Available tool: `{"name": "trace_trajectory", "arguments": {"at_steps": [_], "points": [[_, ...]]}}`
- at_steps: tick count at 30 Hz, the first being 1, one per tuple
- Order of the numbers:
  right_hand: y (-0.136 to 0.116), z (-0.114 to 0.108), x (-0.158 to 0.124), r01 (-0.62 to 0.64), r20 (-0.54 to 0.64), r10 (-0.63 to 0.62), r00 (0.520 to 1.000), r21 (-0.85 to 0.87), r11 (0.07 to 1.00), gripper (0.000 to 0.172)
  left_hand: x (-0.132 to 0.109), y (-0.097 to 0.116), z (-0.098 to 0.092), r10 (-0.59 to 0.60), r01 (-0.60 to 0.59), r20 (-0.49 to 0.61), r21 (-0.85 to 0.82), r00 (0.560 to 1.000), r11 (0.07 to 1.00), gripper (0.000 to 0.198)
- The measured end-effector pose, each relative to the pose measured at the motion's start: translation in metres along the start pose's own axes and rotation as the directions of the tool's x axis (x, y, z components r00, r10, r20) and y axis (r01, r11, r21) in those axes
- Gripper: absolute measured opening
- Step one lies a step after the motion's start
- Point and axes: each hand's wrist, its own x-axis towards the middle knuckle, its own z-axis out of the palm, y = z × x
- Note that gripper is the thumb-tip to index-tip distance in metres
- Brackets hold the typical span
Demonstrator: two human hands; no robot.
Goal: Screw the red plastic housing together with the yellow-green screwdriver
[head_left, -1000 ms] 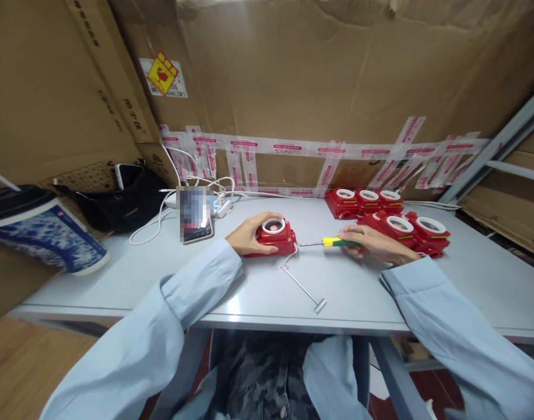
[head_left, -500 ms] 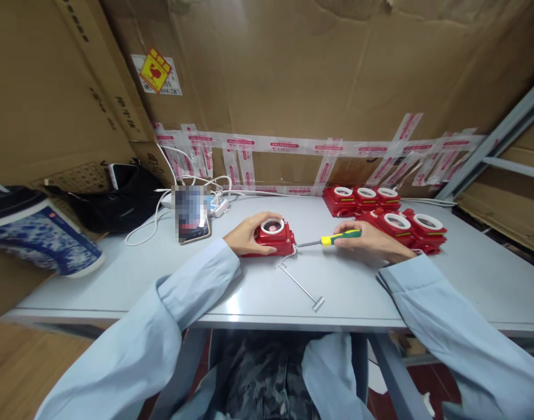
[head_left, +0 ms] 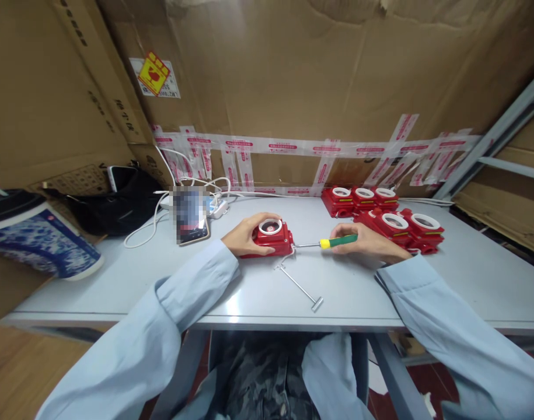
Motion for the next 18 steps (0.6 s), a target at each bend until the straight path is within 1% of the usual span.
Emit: {"name": "trace_trajectory", "arguments": {"at_steps": [2,7,10,11,15,16,18], "points": [[0.000,0.002,0.000,-0.003,-0.005,0.003,1.000,0.013,1.000,0.038,0.000,0.000,0.000,0.003,-0.003,-0.003,0.008,1.000,1.000,0.066],[0.000,0.007,0.003,-0.113,-0.028,0.111,0.993,-0.080,0.990,0.041,0.000,0.000,-0.001,0.002,-0.002,-0.005,0.006,1.000,1.000,0.066],[-0.001,0.008,0.003,-0.148,-0.022,0.146,0.989,-0.076,0.986,0.043,0.000,0.000,0.000,0.005,-0.005,-0.002,0.000,1.000,1.000,0.066],[-0.001,0.008,0.002,-0.137,-0.005,0.137,0.991,-0.060,0.989,0.042,0.000,0.000,0.000,0.008,-0.008,0.003,-0.004,1.000,1.000,0.066],[-0.003,0.009,0.000,-0.071,0.127,0.064,0.990,0.049,0.996,0.041,0.000,0.001,0.001,0.022,-0.022,0.006,-0.011,1.000,1.000,0.065],[-0.003,0.009,0.000,-0.075,0.144,0.064,0.988,0.072,0.995,0.042,0.000,0.001,0.001,0.023,-0.023,0.003,-0.009,1.000,1.000,0.065],[-0.003,0.011,0.001,-0.091,0.133,0.080,0.988,0.082,0.992,0.048,0.000,0.001,0.001,0.022,-0.022,-0.006,-0.005,1.000,1.000,0.066]]}}
